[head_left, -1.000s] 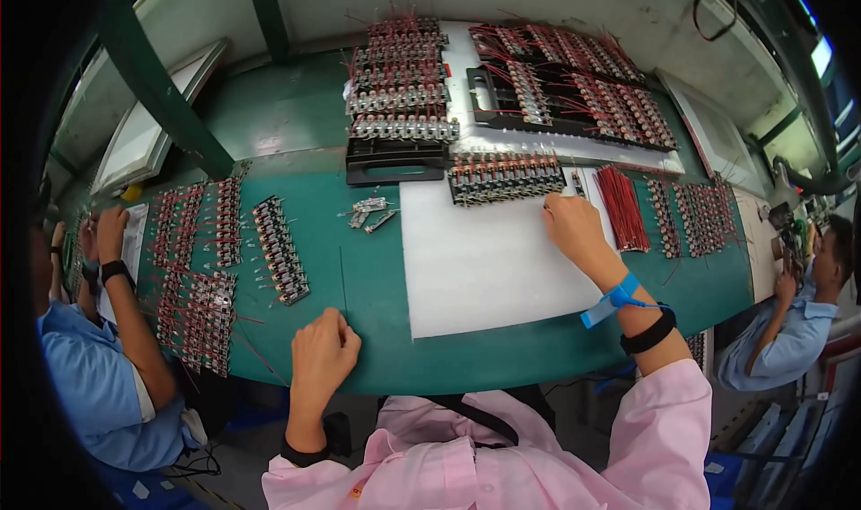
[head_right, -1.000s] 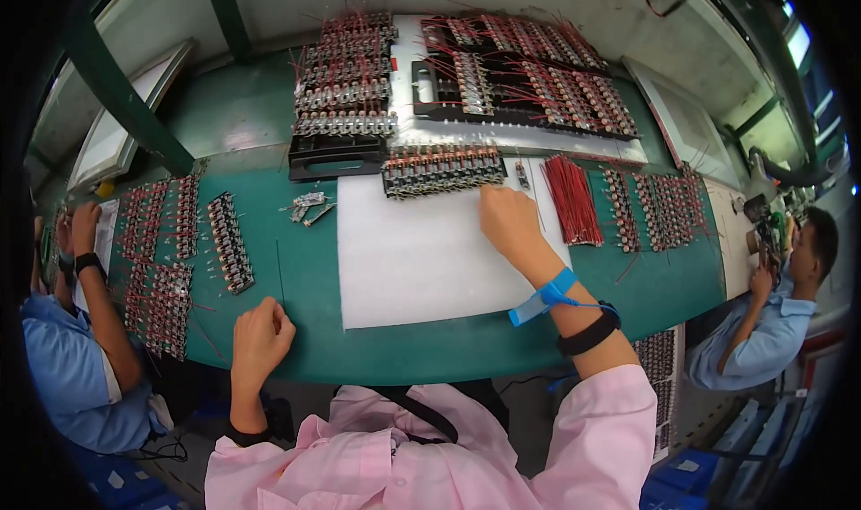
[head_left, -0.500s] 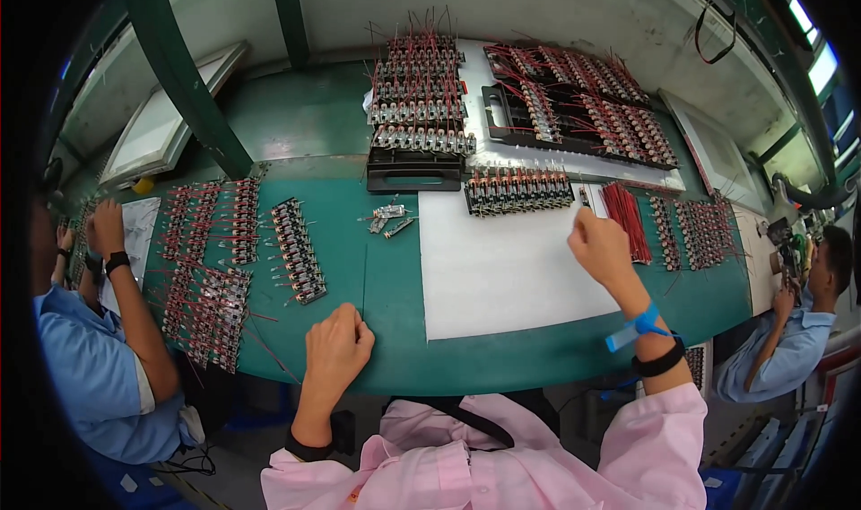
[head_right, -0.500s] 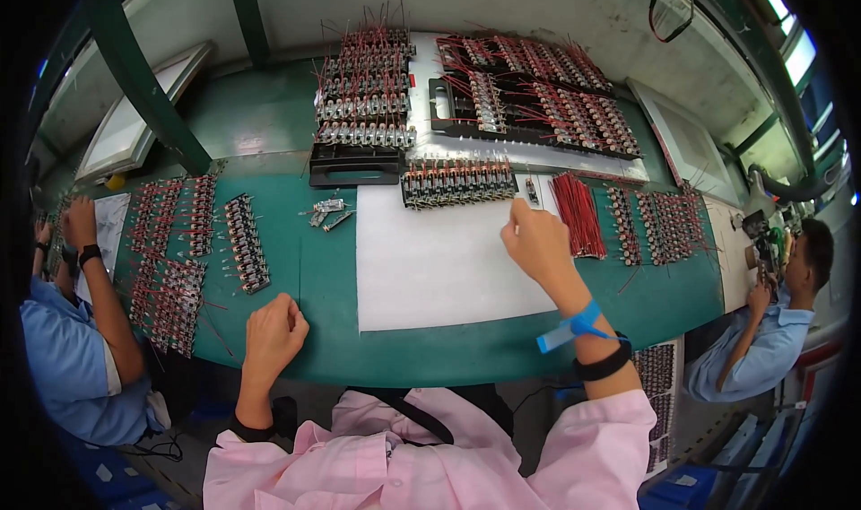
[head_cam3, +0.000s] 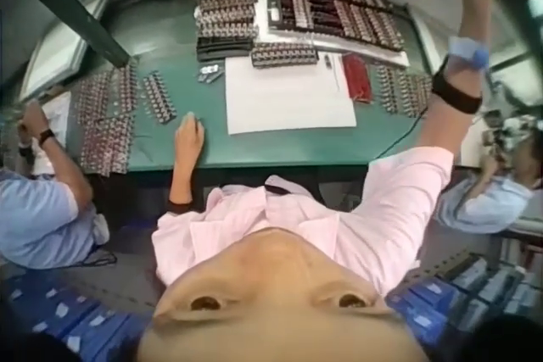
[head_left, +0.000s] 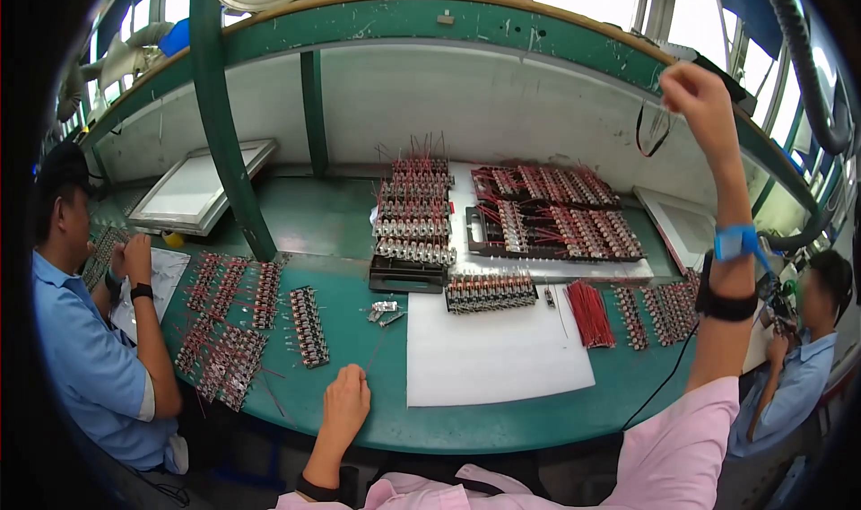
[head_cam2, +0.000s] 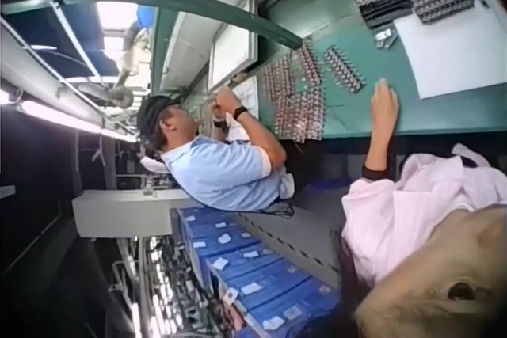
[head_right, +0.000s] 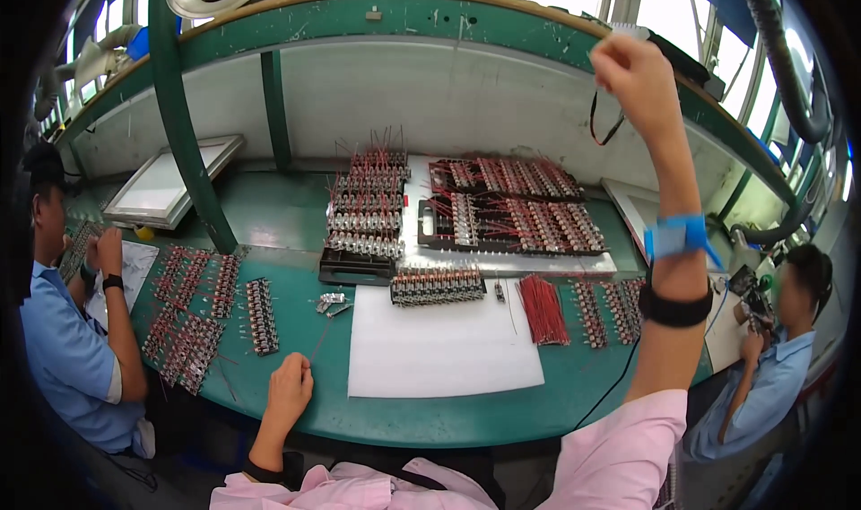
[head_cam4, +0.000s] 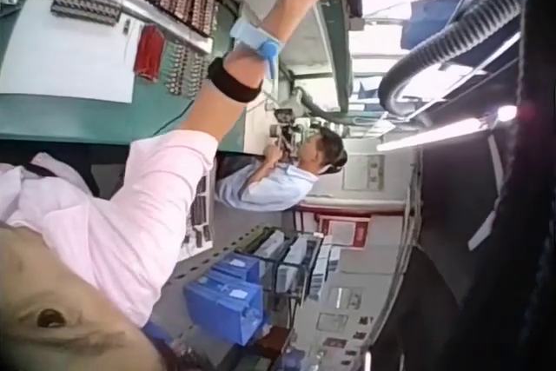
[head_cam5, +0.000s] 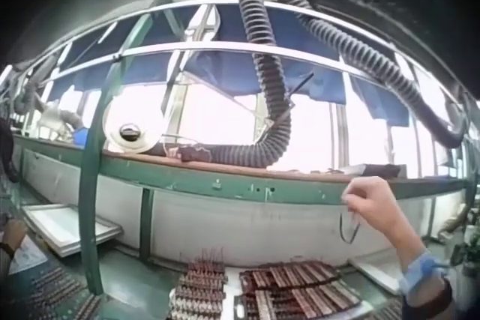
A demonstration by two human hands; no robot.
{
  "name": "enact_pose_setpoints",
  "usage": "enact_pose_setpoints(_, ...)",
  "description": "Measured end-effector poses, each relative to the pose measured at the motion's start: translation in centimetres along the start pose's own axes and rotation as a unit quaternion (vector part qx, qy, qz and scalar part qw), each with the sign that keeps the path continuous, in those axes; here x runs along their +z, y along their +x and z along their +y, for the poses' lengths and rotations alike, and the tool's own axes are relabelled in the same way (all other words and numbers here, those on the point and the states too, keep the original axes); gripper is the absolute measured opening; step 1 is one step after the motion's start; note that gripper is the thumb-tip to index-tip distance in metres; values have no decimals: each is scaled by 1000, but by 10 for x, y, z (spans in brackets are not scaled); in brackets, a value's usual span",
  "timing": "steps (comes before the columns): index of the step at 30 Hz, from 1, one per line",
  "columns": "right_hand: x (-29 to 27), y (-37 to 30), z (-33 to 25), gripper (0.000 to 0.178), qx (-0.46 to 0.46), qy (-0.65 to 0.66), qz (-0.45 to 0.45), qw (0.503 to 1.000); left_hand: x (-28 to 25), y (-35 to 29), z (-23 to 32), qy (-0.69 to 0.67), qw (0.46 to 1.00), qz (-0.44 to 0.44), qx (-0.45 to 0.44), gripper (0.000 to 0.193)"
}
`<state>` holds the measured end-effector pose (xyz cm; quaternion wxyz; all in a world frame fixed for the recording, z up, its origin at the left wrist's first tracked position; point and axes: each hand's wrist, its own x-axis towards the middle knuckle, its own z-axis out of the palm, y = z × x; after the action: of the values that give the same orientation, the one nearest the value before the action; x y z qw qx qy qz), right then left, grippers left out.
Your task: The person picks up a bundle of red wires and a circuit board, then inserts the wires one by one into the board. After filling the board, the person sets it down and picks up a new circuit board to repeat the process.
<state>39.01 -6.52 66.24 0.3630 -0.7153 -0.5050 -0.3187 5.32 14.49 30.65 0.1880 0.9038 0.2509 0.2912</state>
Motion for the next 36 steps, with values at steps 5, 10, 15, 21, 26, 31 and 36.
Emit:
enact_pose_setpoints(5,39,87,16,15,-90,-166,88,978,9,-4,-5,-19,999,41,-10,10)
enact_pose_setpoints(10,77,132,38,17,12,-174,90,981,7,-3,-5,-36,998,34,-23,8)
enact_pose_setpoints(15,82,145,52,19,50,-211,25,976,5,-3,-7,-44,998,23,-36,8)
enact_pose_setpoints(21,67,146,91,24,-15,-176,27,984,10,5,-7,-47,998,34,-14,8)
enact_pose_setpoints(26,70,102,52,28,-5,-29,118,993,8,-1,-6,-33,999,38,-12,8)
enact_pose_setpoints(31,44,63,64,23,-16,-138,151,979,9,-6,-1,-30,998,52,17,9)
enact_pose_setpoints(36,13,-3,31,19,33,-71,0,997,7,-8,0,-7,997,72,33,16)
